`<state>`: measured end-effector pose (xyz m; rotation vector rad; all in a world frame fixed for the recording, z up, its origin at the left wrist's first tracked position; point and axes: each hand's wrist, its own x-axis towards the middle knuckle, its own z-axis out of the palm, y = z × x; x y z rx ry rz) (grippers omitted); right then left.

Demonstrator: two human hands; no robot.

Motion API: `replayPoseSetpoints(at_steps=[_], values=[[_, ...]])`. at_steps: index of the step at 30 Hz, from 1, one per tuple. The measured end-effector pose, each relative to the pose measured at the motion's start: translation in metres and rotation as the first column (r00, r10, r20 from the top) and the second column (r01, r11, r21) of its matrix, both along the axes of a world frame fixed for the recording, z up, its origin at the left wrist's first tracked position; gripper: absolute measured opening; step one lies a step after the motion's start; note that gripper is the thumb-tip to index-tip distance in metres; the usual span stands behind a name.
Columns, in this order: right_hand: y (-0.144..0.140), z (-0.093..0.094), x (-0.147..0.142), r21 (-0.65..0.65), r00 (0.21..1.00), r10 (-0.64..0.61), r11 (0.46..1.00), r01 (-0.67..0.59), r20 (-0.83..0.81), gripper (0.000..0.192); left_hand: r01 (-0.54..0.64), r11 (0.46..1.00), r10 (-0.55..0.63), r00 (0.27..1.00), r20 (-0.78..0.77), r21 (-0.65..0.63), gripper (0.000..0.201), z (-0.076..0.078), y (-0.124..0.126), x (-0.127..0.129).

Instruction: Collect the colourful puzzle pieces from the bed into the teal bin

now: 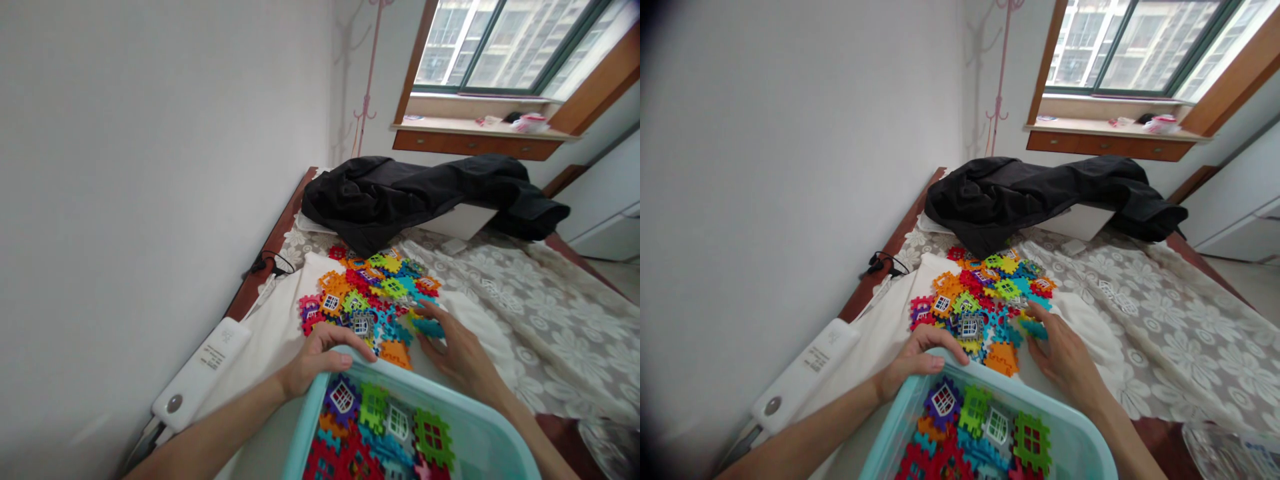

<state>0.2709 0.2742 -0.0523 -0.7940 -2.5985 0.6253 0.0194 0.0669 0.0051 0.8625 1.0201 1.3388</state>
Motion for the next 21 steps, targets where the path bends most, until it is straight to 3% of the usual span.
replayPoseSetpoints(at_steps=[3,8,13,17,21], values=[[0.001,-0.001,0.001,0.010,0.999,-0.043,0.999,0.044,-0.024,0.053,0.001,1.000,-0.002,1.000,0.007,0.014,0.034,0.000,0.000,0.000],[0.003,0.001,-0.002,0.070,0.999,0.024,0.997,-0.022,-0.031,0.037,-0.014,1.000,0.014,1.000,0.002,0.025,0.032,-0.002,-0.001,-0.001],[0.006,0.005,-0.007,0.029,0.988,-0.092,0.995,0.096,-0.123,0.033,-0.009,0.999,0.010,1.000,-0.021,0.054,0.028,-0.001,0.000,-0.004],[0.005,0.016,-0.006,-0.178,0.943,-0.192,0.973,0.147,-0.271,0.033,-0.029,0.997,0.031,0.999,-0.021,0.069,0.027,-0.001,0.001,-0.003],[-0.002,0.019,-0.008,-0.434,0.961,-0.089,0.900,-0.034,-0.260,0.040,-0.009,0.998,0.009,1.000,-0.011,0.067,0.027,-0.003,0.001,-0.003]])
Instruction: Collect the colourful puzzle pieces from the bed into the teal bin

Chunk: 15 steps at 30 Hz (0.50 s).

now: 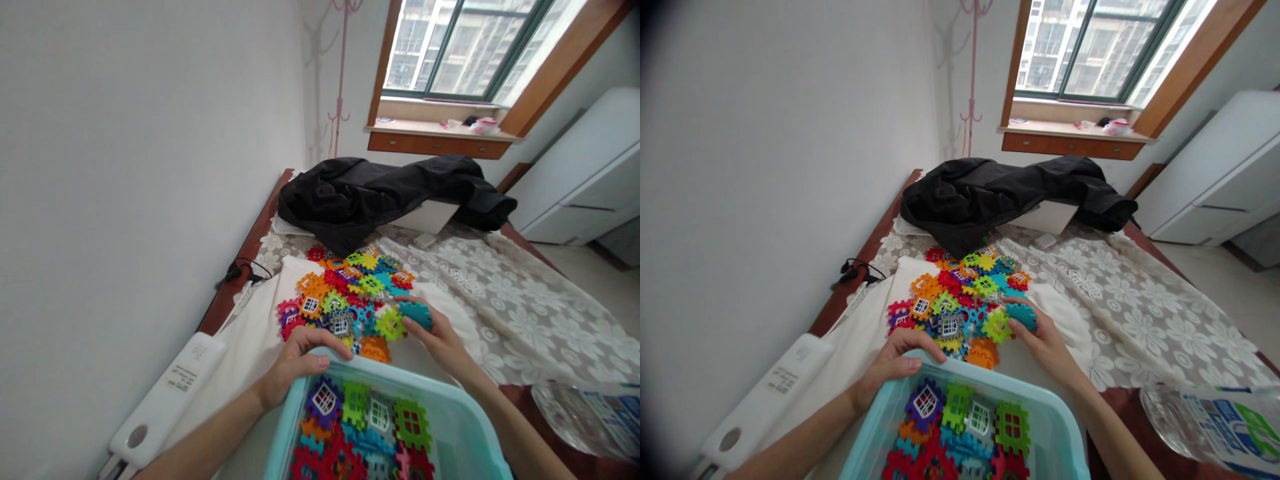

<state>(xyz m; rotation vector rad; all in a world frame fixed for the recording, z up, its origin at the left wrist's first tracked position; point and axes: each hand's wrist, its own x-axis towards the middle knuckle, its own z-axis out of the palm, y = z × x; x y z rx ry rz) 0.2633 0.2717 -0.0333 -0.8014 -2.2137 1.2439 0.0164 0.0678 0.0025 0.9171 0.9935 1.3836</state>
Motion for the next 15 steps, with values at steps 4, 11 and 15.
replayPoseSetpoints(at_steps=[4,11,15], values=[[-0.012,-0.015,-0.006,0.148,0.994,0.091,0.984,-0.099,0.065,0.041,-0.008,1.000,0.008,1.000,0.024,-0.017,0.026,0.000,-0.002,0.000],[-0.021,-0.029,-0.007,0.319,0.981,0.055,0.941,-0.114,0.186,0.060,-0.012,0.999,0.014,0.999,0.045,-0.047,0.027,-0.001,-0.004,0.002],[-0.024,-0.027,-0.008,0.404,0.981,0.048,0.907,-0.122,0.190,0.064,0.004,0.999,-0.002,0.999,0.050,-0.041,0.028,0.000,-0.003,0.002]])
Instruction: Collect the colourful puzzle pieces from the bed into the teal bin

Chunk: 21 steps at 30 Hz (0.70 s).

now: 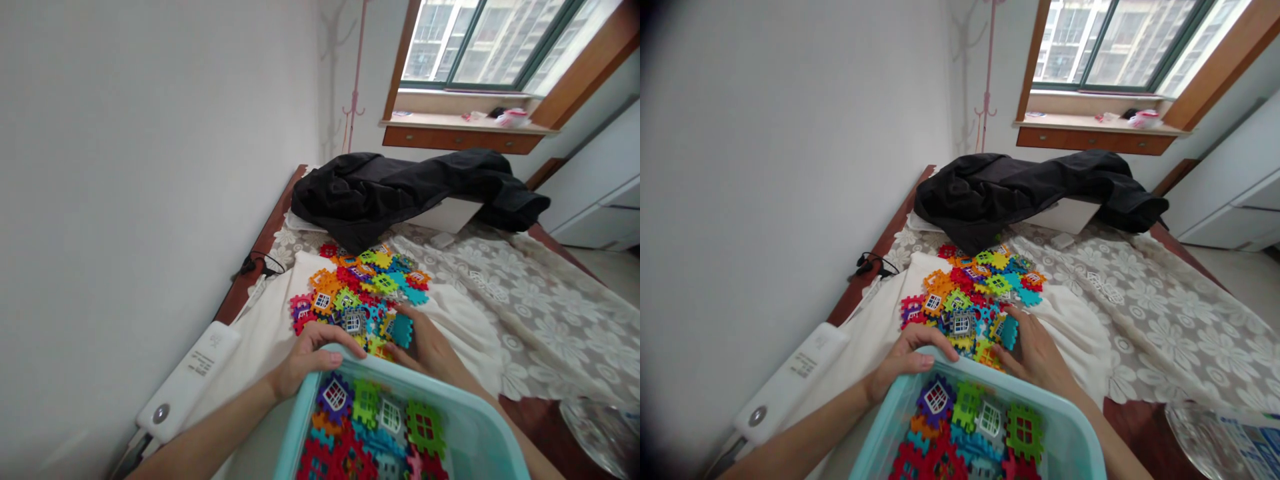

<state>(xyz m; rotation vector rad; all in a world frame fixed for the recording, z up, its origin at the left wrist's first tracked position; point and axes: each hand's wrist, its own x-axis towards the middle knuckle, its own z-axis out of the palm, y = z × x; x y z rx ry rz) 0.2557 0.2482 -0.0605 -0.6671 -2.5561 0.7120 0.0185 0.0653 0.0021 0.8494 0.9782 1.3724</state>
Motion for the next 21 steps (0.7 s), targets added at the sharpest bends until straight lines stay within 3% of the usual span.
replayPoseSetpoints(at_steps=[5,12,17,21], values=[[0.000,-0.001,-0.002,0.111,0.996,0.094,0.989,-0.093,0.000,0.060,-0.019,0.999,0.021,0.999,-0.048,0.027,0.028,0.004,0.002,0.000],[0.000,0.006,-0.002,0.087,0.988,0.151,0.985,-0.149,-0.021,0.044,-0.012,0.999,0.015,0.997,-0.070,0.039,0.027,0.007,0.003,0.001],[0.001,-0.009,-0.002,0.179,0.958,0.203,0.954,-0.241,0.204,0.070,-0.008,0.998,0.012,0.996,-0.084,0.056,0.027,0.007,0.004,0.000],[0.001,-0.012,-0.002,0.135,0.963,0.203,0.964,-0.228,0.175,0.075,-0.008,0.998,0.012,0.996,-0.083,0.054,0.027,0.007,0.004,0.000]])
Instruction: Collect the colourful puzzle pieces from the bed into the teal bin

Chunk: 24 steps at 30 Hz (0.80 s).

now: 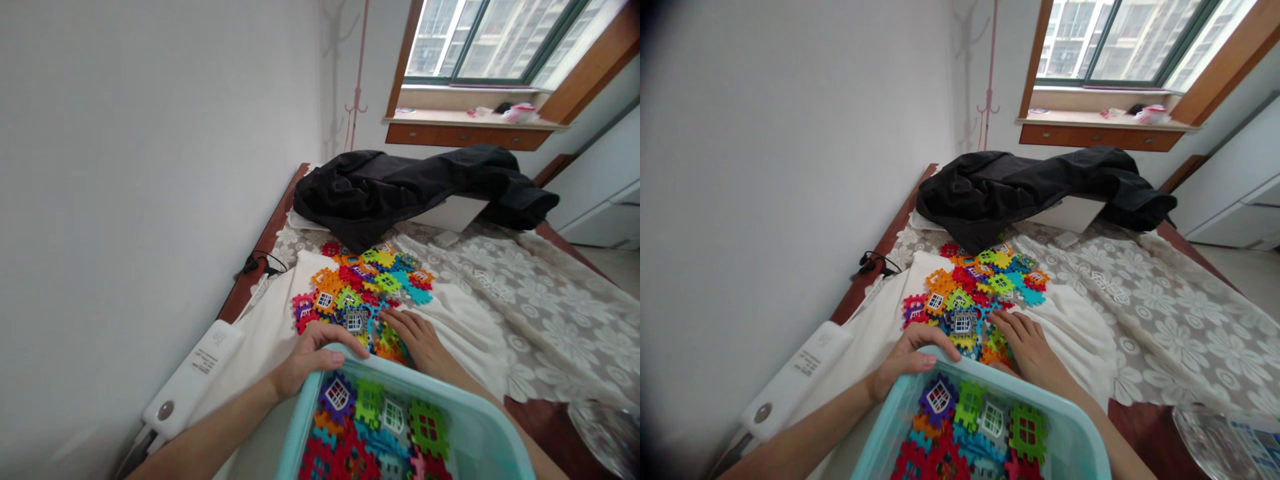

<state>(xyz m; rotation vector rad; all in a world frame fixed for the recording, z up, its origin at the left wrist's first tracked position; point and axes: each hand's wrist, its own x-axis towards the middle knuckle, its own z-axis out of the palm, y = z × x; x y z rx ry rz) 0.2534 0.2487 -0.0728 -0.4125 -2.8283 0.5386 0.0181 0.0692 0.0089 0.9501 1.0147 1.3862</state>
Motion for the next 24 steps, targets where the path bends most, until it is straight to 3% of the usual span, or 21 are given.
replayPoseSetpoints(at_steps=[5,10,16,24], values=[[-0.007,0.014,-0.002,-0.165,0.993,-0.046,0.986,0.028,-0.111,0.052,0.000,0.999,0.002,0.999,0.038,-0.033,0.027,-0.002,-0.002,0.000],[-0.010,0.018,-0.004,-0.274,0.987,-0.091,0.960,0.052,-0.130,0.054,-0.004,0.995,0.014,0.995,0.101,-0.104,0.030,-0.003,-0.004,0.001],[-0.006,0.028,-0.002,-0.373,0.979,-0.136,0.925,0.071,-0.151,0.031,-0.007,0.999,0.008,1.000,0.023,-0.054,0.031,-0.001,-0.001,0.000],[-0.003,0.038,0.000,-0.566,0.986,-0.089,0.824,-0.009,-0.144,0.030,-0.014,0.998,0.015,1.000,0.021,-0.065,0.032,-0.002,-0.003,0.001]])
